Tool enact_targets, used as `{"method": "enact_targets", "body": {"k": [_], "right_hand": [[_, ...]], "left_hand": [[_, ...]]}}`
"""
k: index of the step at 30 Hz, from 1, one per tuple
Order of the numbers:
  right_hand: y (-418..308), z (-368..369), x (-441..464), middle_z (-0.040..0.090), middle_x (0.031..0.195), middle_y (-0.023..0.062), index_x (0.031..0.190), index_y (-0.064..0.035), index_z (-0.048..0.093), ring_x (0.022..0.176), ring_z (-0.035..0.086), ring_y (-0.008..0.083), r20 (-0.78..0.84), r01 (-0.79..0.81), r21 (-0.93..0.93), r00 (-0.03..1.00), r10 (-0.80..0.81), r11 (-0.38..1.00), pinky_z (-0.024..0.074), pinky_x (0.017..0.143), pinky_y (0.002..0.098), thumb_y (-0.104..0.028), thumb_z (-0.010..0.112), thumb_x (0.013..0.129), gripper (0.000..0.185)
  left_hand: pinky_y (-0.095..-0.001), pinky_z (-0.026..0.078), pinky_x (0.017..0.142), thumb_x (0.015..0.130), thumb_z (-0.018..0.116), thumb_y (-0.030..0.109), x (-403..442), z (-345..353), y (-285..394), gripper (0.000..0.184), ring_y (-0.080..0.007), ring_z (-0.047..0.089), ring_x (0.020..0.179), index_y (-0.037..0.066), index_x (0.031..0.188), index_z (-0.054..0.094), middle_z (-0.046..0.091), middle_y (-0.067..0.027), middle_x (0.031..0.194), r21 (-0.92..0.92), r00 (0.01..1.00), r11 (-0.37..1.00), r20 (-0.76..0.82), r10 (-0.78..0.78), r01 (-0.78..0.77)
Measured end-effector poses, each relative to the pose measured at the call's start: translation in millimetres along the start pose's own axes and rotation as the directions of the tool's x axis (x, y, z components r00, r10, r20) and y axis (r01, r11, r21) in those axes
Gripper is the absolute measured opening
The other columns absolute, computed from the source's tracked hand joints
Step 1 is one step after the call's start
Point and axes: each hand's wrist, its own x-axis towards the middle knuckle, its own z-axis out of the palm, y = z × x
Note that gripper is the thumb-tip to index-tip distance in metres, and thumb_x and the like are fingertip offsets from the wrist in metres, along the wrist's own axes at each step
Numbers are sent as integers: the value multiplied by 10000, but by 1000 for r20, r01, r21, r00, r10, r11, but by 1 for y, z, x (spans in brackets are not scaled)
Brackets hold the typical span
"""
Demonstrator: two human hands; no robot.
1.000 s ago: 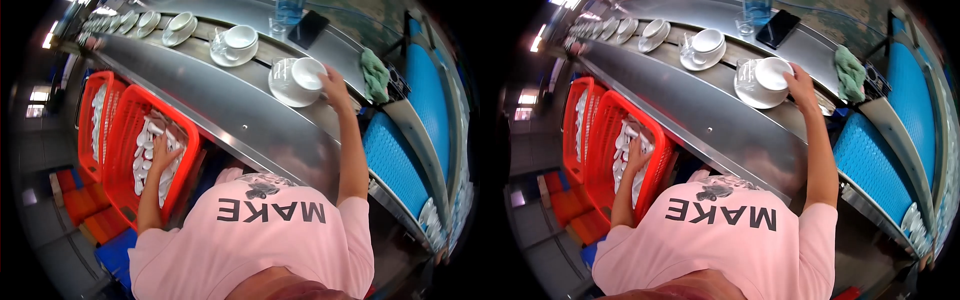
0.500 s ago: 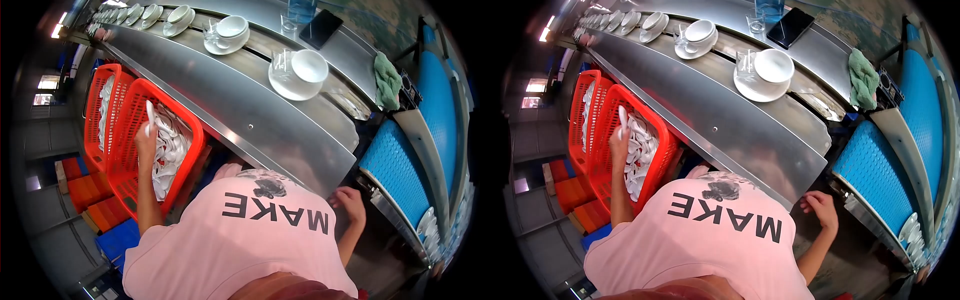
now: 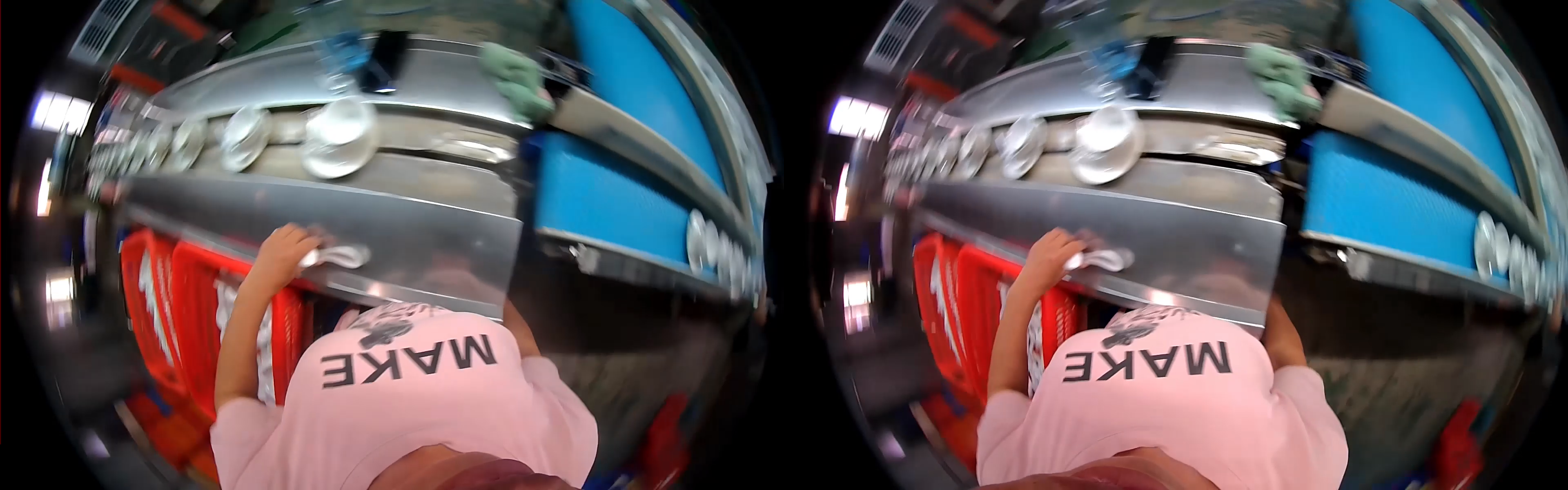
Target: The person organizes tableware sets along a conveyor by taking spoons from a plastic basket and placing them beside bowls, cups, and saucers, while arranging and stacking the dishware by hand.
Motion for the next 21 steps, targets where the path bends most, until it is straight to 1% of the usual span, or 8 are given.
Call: {"method": "enact_targets", "body": {"k": [5, 8, 10, 12, 14, 16, 18, 21], "right_hand": [[20, 3, 5, 596, 917, 174, 1032, 11, 547, 830, 579, 299, 33, 42, 98, 998, -45, 994, 471, 711, 375, -175, 555, 775, 317], [42, -24, -6, 592, 937, 182, 1044, 7, 542, 853, 575, 311, 128, 56, 378, 986, -112, 924, 466, 732, 384, -179, 557, 774, 328], [45, -83, -28, 573, 1002, 199, 1069, -15, 533, 911, 551, 331, 99, 116, 579, 973, -210, 807, 442, 782, 388, -190, 553, 774, 343], [30, -182, -60, 617, 876, 174, 955, -2, 599, 804, 594, 270, 45, 213, 635, 950, -310, 742, 463, 720, 343, -208, 557, 777, 276], [24, -239, -84, 635, 864, 90, 976, -7, 599, 778, 593, 145, 125, 19, 826, 968, -217, 564, 471, 703, 278, -135, 542, 804, 222], [14, -287, -95, 625, 846, 111, 1002, 14, 581, 757, 585, 144, -110, 105, 934, 994, -4, 343, 476, 687, 263, -57, 512, 820, 207], [34, -287, -81, 619, 846, 112, 1035, 21, 560, 772, 584, 152, -503, 336, 818, 811, 298, 467, 476, 699, 260, -53, 482, 850, 215], [73, -267, -39, 622, 856, 112, 1043, 12, 559, 778, 590, 172, -729, 335, 621, 579, 365, 708, 478, 707, 287, -75, 473, 860, 221]], "left_hand": [[-354, 437, 683, 655, 674, 98, 7, -12, -3, 201, -279, 539, 820, 58, 839, 605, 551, -122, 853, 112, 921, 960, -332, -206, 255], [-332, 439, 670, 765, 601, 77, 15, -14, -25, 129, -250, 551, 730, 19, 879, 582, 553, -118, 805, -115, 742, 900, -528, -414, 421], [-298, 454, 665, 802, 568, 92, 18, -16, -26, 146, -176, 549, 728, 13, 925, 565, 561, -82, 817, -423, 588, 771, -499, -637, 477], [-257, 465, 652, 806, 555, 98, 18, -6, -35, 175, -128, 531, 726, 7, 955, 548, 552, -50, 817, -768, 467, 421, -181, -866, 482], [-232, 457, 611, 781, 565, 87, 9, 13, -51, 140, -111, 507, 686, -4, 879, 526, 529, -34, 765, -851, 578, 364, -90, -811, 378], [-260, 442, 556, 752, 581, 102, 18, 22, -46, 92, -103, 493, 633, 25, 774, 537, 511, -9, 701, -815, 508, 316, -32, -861, 485], [-278, 432, 505, 728, 593, 131, 33, 20, -34, 119, -101, 506, 631, 22, 750, 550, 535, -34, 686, -797, 506, 270, 53, -861, 541], [-232, 423, 462, 720, 601, 122, 52, 27, -26, 127, -103, 510, 562, 17, 699, 534, 531, -34, 654, -817, 500, 213, 104, -860, 536]]}}
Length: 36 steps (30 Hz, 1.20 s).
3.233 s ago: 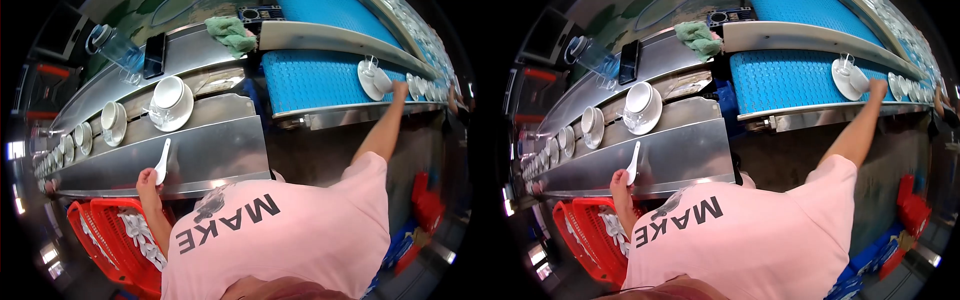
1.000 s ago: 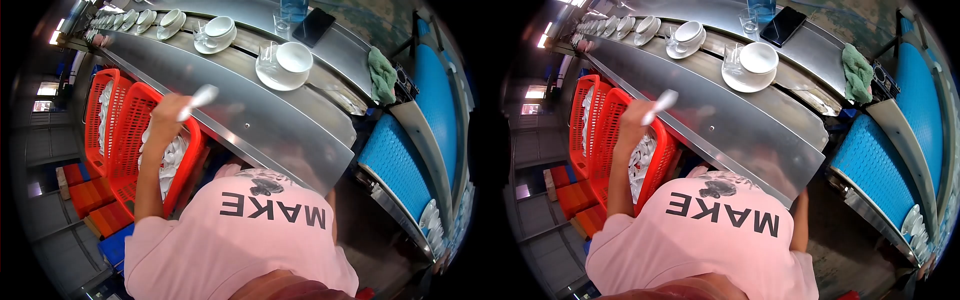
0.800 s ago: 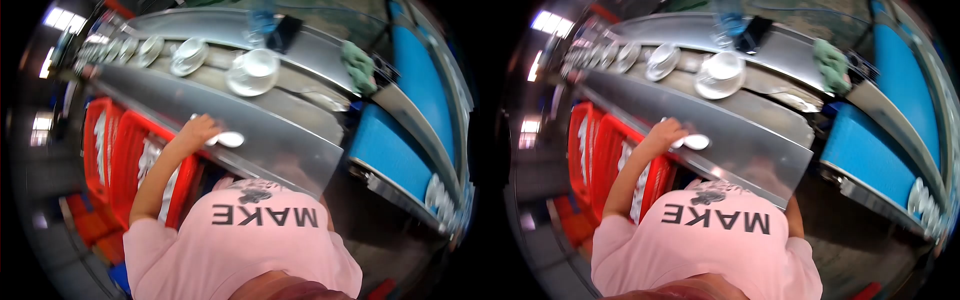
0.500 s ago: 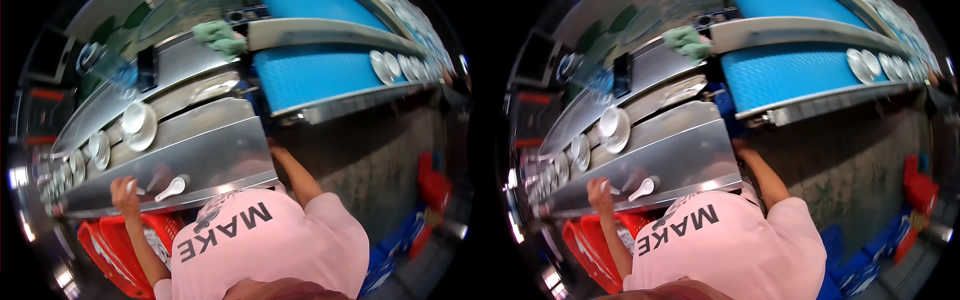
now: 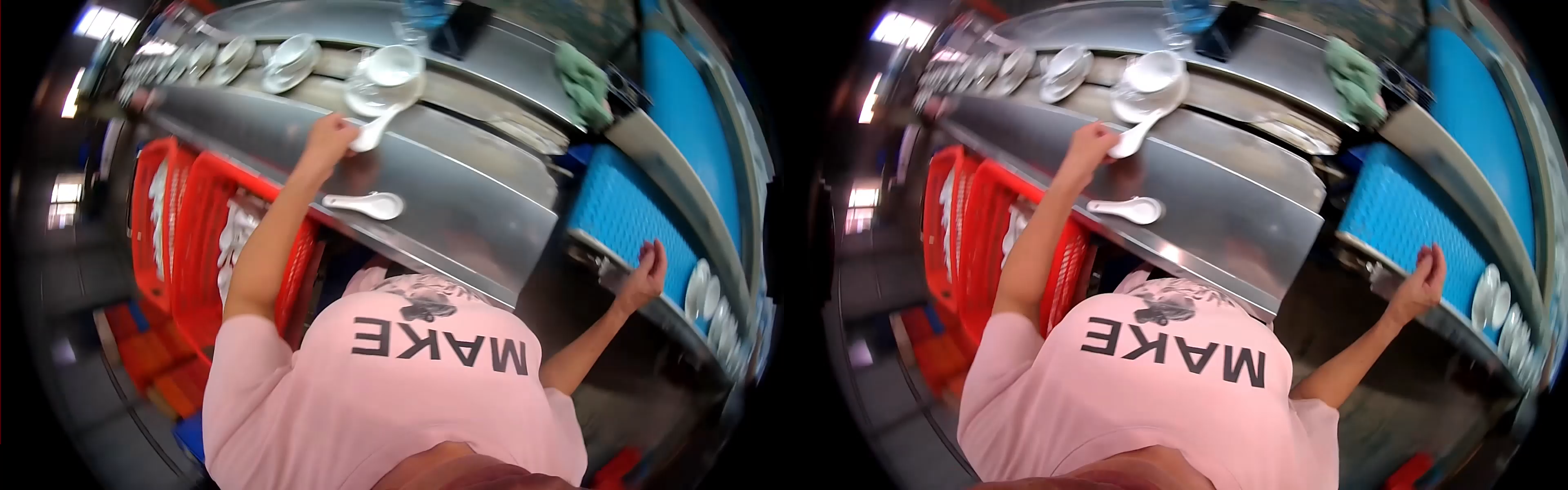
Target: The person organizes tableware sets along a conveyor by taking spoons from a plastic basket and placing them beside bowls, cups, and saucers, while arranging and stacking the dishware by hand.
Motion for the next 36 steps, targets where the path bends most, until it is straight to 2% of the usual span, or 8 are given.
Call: {"method": "enact_targets", "body": {"k": [3, 7, 12, 14, 19, 26, 29, 36], "right_hand": [[17, 12, 0, 638, 877, 118, 1020, -31, 587, 777, 611, 202, 140, 237, -481, 971, -193, 844, 472, 707, 297, -121, 474, 853, 221], [5, 8, -1, 649, 823, 99, 1048, -113, 592, 742, 613, 217, 154, 102, -544, 988, -20, 833, 463, 675, 317, -226, 444, 851, 271], [10, 8, 2, 613, 663, 62, 1029, -167, 618, 591, 568, 238, 190, 143, -658, 982, -22, 739, 450, 577, 364, -236, 395, 851, 293], [-3, 7, 0, 602, 656, 72, 1018, -159, 622, 579, 555, 231, 194, 136, -659, 981, -8, 740, 445, 573, 356, -235, 395, 847, 294], [-3, 10, -2, 630, 829, 107, 1004, -159, 624, 730, 583, 273, 172, 102, -648, 985, 14, 755, 438, 674, 366, -248, 394, 823, 305], [3, 10, -1, 625, 837, 142, 970, -97, 615, 741, 578, 304, 175, 186, -646, 980, -93, 740, 440, 671, 366, -198, 414, 829, 265], [-2, 13, -4, 624, 849, 145, 958, -97, 615, 755, 581, 311, 146, 181, -663, 983, -111, 727, 443, 676, 372, -186, 426, 826, 247], [3, 12, -5, 626, 861, 134, 954, -69, 608, 750, 592, 287, 130, 252, -594, 967, -218, 764, 446, 671, 351, -169, 428, 826, 242]], "left_hand": [[-246, 446, 466, 742, 591, 111, 2, 24, 11, 133, -125, 545, 543, -5, 708, 535, 580, -86, 715, -237, 999, 971, -25, 23, -28], [-250, 474, 640, 757, 599, 136, 17, 28, -10, 190, -156, 587, 743, -33, 840, 580, 598, -103, 820, -393, 999, 919, 3, 37, -33], [-271, 453, 780, 743, 615, 134, -54, -67, -54, 252, -171, 567, 890, 32, 974, 610, 598, -101, 940, 409, 642, 843, -550, 533, -350], [-245, 466, 729, 753, 615, 108, -104, -112, -63, 239, -139, 586, 816, 9, 971, 604, 618, -85, 907, 120, 728, 985, -663, 172, -123], [-255, 464, 644, 758, 555, 31, -173, -161, -125, 125, -148, 595, 710, -3, 859, 620, 625, -92, 785, 200, 537, 979, -823, 183, -27], [-318, 455, 741, 722, 572, 46, -57, -96, -23, 190, -244, 572, 853, 58, 907, 616, 595, -96, 911, 679, 568, 505, -155, 808, -533], [-357, 442, 726, 644, 543, 12, 32, -49, -13, 156, -268, 526, 830, 46, 796, 556, 546, -83, 850, 693, 509, 180, 304, 805, -698], [-329, 428, 683, 631, 583, 53, 84, -27, -16, 94, -236, 508, 848, 78, 709, 537, 516, -70, 769, 725, 427, -166, 556, 713, -668]]}}
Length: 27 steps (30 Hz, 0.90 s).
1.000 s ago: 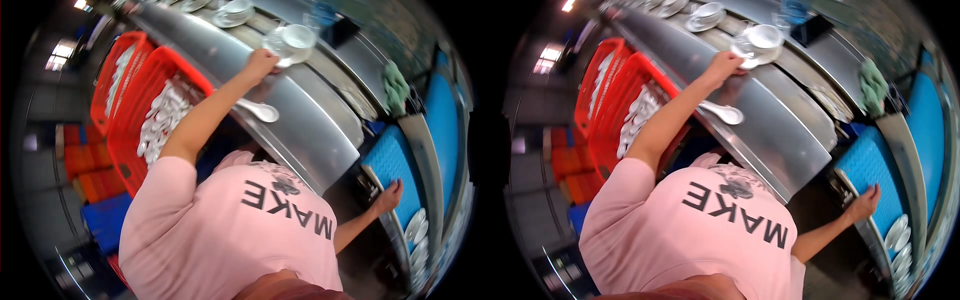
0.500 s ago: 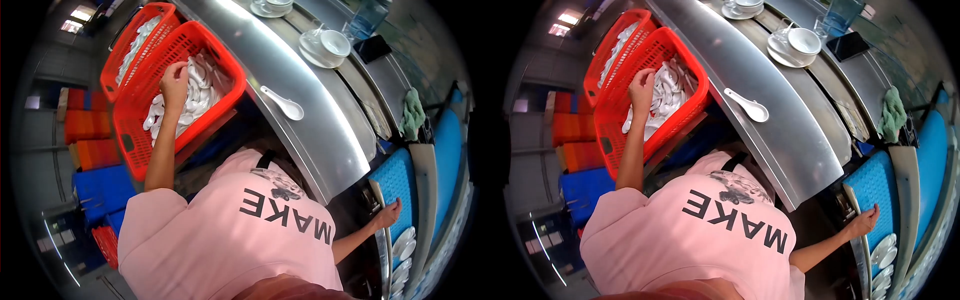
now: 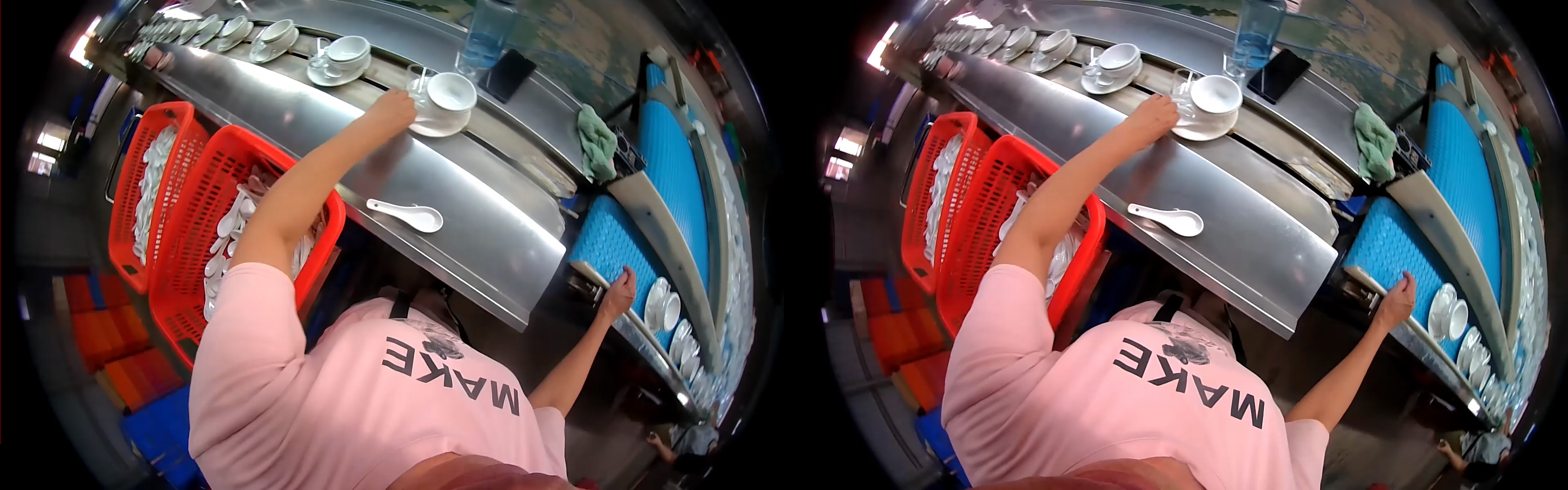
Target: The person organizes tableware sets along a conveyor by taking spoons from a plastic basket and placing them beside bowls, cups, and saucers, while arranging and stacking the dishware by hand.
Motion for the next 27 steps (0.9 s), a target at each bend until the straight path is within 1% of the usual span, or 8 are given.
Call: {"method": "enact_targets", "body": {"k": [4, 7, 13, 18, 21, 25, 26, 27], "right_hand": [[-7, -4, 2, 610, 753, 132, 932, -71, 614, 653, 580, 269, 75, -112, 4, 991, 112, 994, 438, 615, 360, -168, 421, 822, 242], [-2, 2, 4, 606, 720, 126, 920, -81, 620, 636, 580, 265, 52, -105, -23, 993, 106, 994, 439, 603, 363, -177, 421, 818, 244], [4, 3, 8, 616, 690, 102, 894, -137, 642, 624, 585, 279, 61, -135, -93, 988, 141, 986, 449, 595, 383, -202, 429, 801, 242], [10, 6, 8, 613, 667, 93, 909, -153, 644, 615, 584, 264, 54, -114, -94, 991, 119, 989, 451, 600, 382, -205, 428, 798, 248], [14, 5, 10, 610, 653, 92, 916, -134, 642, 604, 583, 245, 91, -109, -100, 989, 119, 989, 452, 593, 369, -208, 423, 804, 257], [50, 11, 13, 626, 806, 143, 992, -4, 586, 716, 593, 261, -310, 11, 166, 950, 42, 986, 470, 676, 328, -120, 431, 854, 238], [60, 0, 21, 618, 884, 168, 1000, 19, 575, 778, 595, 285, -402, -62, -30, 915, 45, 998, 479, 691, 334, -155, 451, 871, 249], [84, -6, 37, 607, 923, 187, 1019, 16, 568, 823, 587, 308, -531, 111, -91, 836, -143, 990, 476, 704, 354, -219, 492, 855, 297]], "left_hand": [[-349, 426, 665, 656, 576, 60, -12, -22, -1, 49, -244, 520, 822, 69, 663, 529, 526, -76, 756, -104, 999, 993, -1, 49, -49], [-374, 430, 640, 671, 551, 52, -17, -38, 11, 25, -266, 539, 758, 52, 669, 527, 531, -96, 740, -227, 987, 964, 111, -117, 139], [-373, 444, 643, 716, 538, 57, -2, -28, 21, 45, -302, 549, 729, 34, 754, 541, 542, -120, 773, -486, 939, 833, -67, -336, 263], [-253, 472, 711, 755, 585, 94, -29, -49, 16, 187, -148, 593, 772, 7, 920, 589, 613, -86, 859, -857, 882, 372, 177, -436, 356], [-260, 472, 712, 752, 588, 96, -62, -74, 9, 176, -159, 594, 765, 15, 909, 594, 611, -88, 852, -781, 875, 518, 73, -479, 349], [-279, 472, 665, 766, 587, 122, -158, -99, -17, 134, -188, 608, 749, 36, 866, 609, 621, -88, 847, -614, 642, 621, -231, -731, 487], [-296, 472, 670, 758, 592, 143, -194, -104, -22, 153, -221, 606, 748, 37, 866, 611, 619, -99, 834, -580, 540, 570, -248, -804, 582], [-313, 473, 675, 749, 597, 164, -237, -107, -24, 172, -254, 604, 746, 39, 866, 613, 617, -109, 821, -540, 430, 504, -268, -862, 675]]}}
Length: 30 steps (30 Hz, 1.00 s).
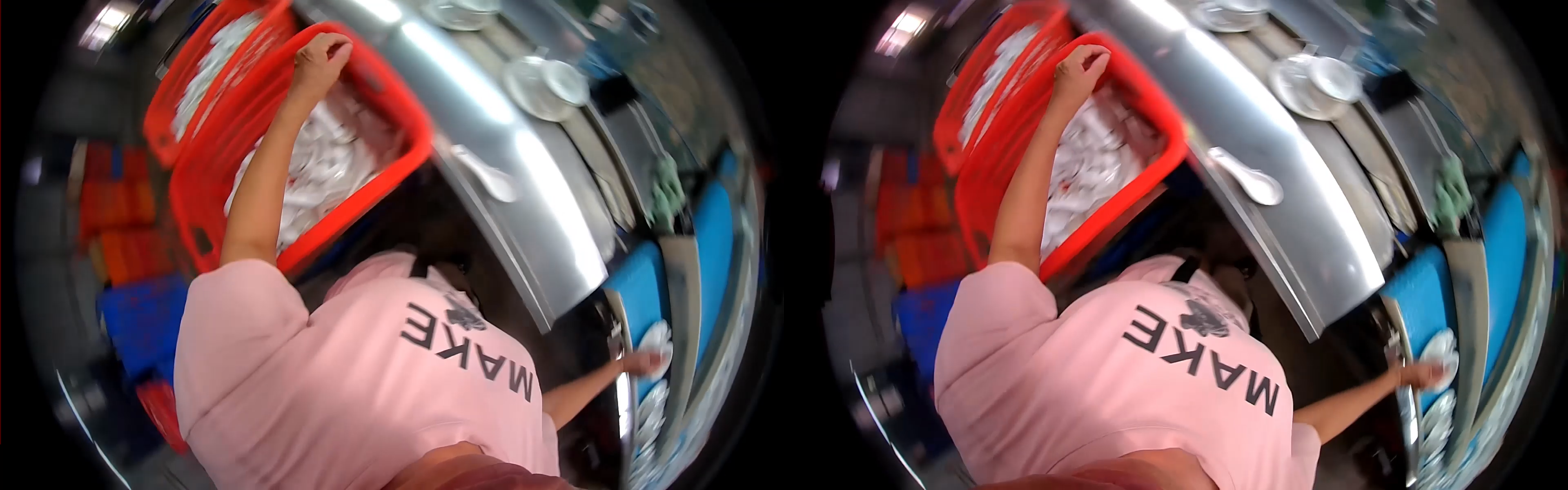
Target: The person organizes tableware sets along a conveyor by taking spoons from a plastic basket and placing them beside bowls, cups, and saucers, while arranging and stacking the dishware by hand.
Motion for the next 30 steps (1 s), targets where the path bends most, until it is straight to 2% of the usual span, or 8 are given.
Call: {"method": "enact_targets", "body": {"k": [3, 7, 13, 16, 17, 19, 24, 30], "right_hand": [[66, -1, 30, 596, 896, 245, 951, 44, 586, 805, 584, 360, -26, -204, -478, 976, 218, 854, 446, 736, 473, -379, 527, 781, 460], [133, 7, 47, 575, 898, 221, 1050, 108, 511, 774, 544, 355, 716, -605, -276, 388, 580, 746, 439, 741, 432, -373, 607, 699, 604], [40, -36, 35, 551, 957, 208, 1112, 77, 475, 819, 528, 321, 724, -742, 18, 472, 502, 671, 433, 753, 418, -329, 615, 690, 602], [17, -37, 34, 539, 987, 201, 1143, 62, 456, 841, 520, 304, 743, -754, 118, 499, 447, 646, 431, 758, 411, -307, 619, 686, 609], [13, -33, 32, 534, 997, 199, 1153, 57, 450, 849, 517, 298, 758, -761, 152, 499, 419, 631, 430, 760, 409, -300, 620, 684, 613], [36, -9, 34, 477, 1130, 179, 1243, -4, 370, 973, 485, 275, 871, -823, 174, 385, 306, 540, 404, 828, 407, -232, 626, 672, 666], [-36, 32, 10, 532, 1118, 104, 1218, -26, 435, 974, 540, 237, 947, -943, 299, 311, 74, 145, 454, 833, 373, -30, 620, 689, 561], [-169, 91, -2, 596, 924, 76, 1057, 8, 561, 796, 574, 165, 929, -898, 294, 349, 124, 326, 470, 707, 292, 9, 559, 622, 435]], "left_hand": [[-332, 469, 667, 762, 588, 248, -73, -68, -83, 239, -273, 605, 744, 42, 878, 620, 620, -124, 831, 337, 921, 884, 101, -376, 324], [-372, 438, 785, 758, 581, 413, -164, -82, -143, 474, -303, 572, 908, 10, 1007, 573, 591, -193, 963, 361, 765, 805, 288, -576, 470], [-317, 415, 791, 746, 619, 386, -169, -62, -88, 455, -228, 530, 969, 23, 1017, 589, 547, -180, 1058, 327, 569, 788, 555, -607, 522], [-327, 447, 659, 740, 628, 346, -164, -60, -98, 361, -223, 598, 769, 22, 899, 629, 616, -149, 839, 282, 619, 735, 403, -674, 617], [-338, 462, 588, 737, 628, 311, -163, -52, -115, 309, -250, 605, 627, 16, 826, 639, 622, -125, 692, 333, 853, 831, 126, -507, 445], [-369, 410, 839, 696, 653, 335, -138, -56, -119, 448, -316, 514, 1011, 16, 1004, 589, 543, -214, 1076, 499, 774, 724, 153, -614, 476], [-320, 316, 964, 681, 697, 340, -154, -9, -168, 772, -272, 413, 1149, -45, 1250, 344, 426, -206, 1237, 84, 727, 786, 330, -602, 613], [-289, 296, 954, 819, 555, 235, -150, -24, -64, 582, -221, 392, 1158, 5, 1294, 310, 407, -142, 1271, 32, 537, 650, 534, -653, 759]]}}
